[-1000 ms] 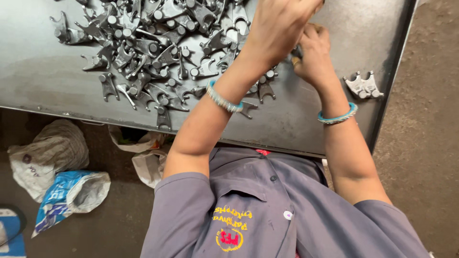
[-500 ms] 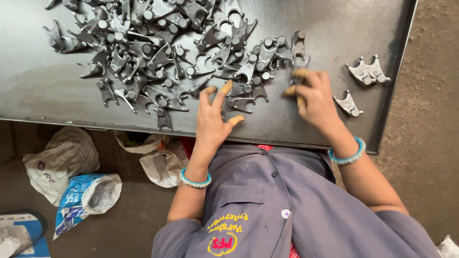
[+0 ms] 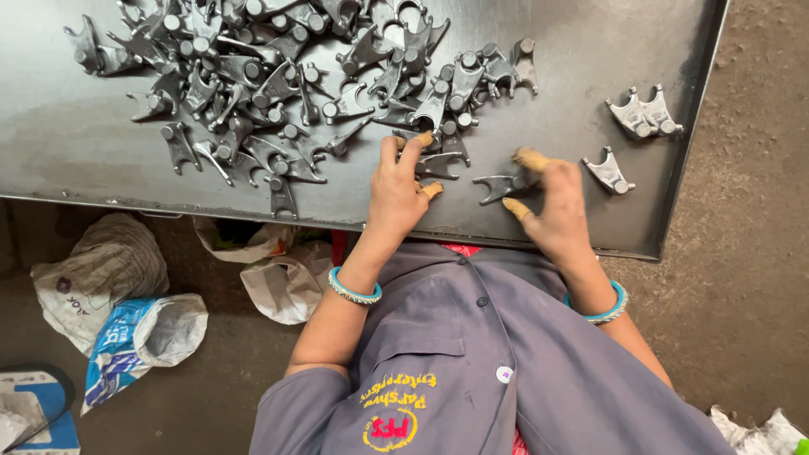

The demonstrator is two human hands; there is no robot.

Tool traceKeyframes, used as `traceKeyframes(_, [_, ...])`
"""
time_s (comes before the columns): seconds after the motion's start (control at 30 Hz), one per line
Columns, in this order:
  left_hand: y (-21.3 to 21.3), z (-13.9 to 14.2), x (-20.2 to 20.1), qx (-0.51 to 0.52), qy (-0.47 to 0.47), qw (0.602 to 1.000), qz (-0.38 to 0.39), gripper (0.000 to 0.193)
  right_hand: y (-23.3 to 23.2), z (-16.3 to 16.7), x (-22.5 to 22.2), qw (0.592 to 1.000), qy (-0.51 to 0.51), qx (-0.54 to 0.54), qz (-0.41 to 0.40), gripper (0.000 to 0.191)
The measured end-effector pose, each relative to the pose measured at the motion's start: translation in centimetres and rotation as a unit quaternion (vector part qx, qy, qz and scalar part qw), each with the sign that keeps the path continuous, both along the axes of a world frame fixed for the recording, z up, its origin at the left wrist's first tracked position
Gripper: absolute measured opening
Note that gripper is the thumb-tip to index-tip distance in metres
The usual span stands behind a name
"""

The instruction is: The person picks up fork-shaped metal castings one at a time from a pile on a metal table, turns each casting over in both hands to view its surfaces, and sets it back down or places it into a white bag beside the pile.

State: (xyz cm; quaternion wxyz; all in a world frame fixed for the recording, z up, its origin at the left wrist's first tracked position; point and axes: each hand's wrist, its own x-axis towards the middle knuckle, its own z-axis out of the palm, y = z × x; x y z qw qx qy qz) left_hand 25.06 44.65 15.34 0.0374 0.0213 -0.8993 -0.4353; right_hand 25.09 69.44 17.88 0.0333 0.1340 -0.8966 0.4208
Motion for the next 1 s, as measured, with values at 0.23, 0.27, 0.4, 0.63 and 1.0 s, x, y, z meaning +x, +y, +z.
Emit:
traceKeyframes(0.23, [0.4,0.0,-0.2,0.043,-0.009,0.999,-0.019,0.071,0.7,-2.0,-0.3,0.999,0.034,0.036,0.003,0.052])
traceKeyframes(0.27, [0.6,0.1,-0.3,0.05,-0.017,0.998,-0.025,0.07,0.9,-2.0,-0.1,1.0,0.016,0.006,-0.008,0.051])
traceKeyframes(0.4, [2.2,0.3,-0.2,0.11,-0.019,0.992,-0.064,0.066,1.7,-1.7,0.9,0.998,0.028,-0.04,-0.033,0.049])
traceKeyframes(0.63, [5.4,0.8,0.1,0.212,0.03,0.972,-0.094,0.055,3.3,-2.2,1.5,0.933,-0.113,-0.338,-0.05,0.032])
traceKeyframes(1.0, [4.7,-0.3,1.5,0.259,0.0,0.966,-0.017,0.037,6.3,-6.1,0.0,0.673,-0.409,-0.596,-0.155,0.032])
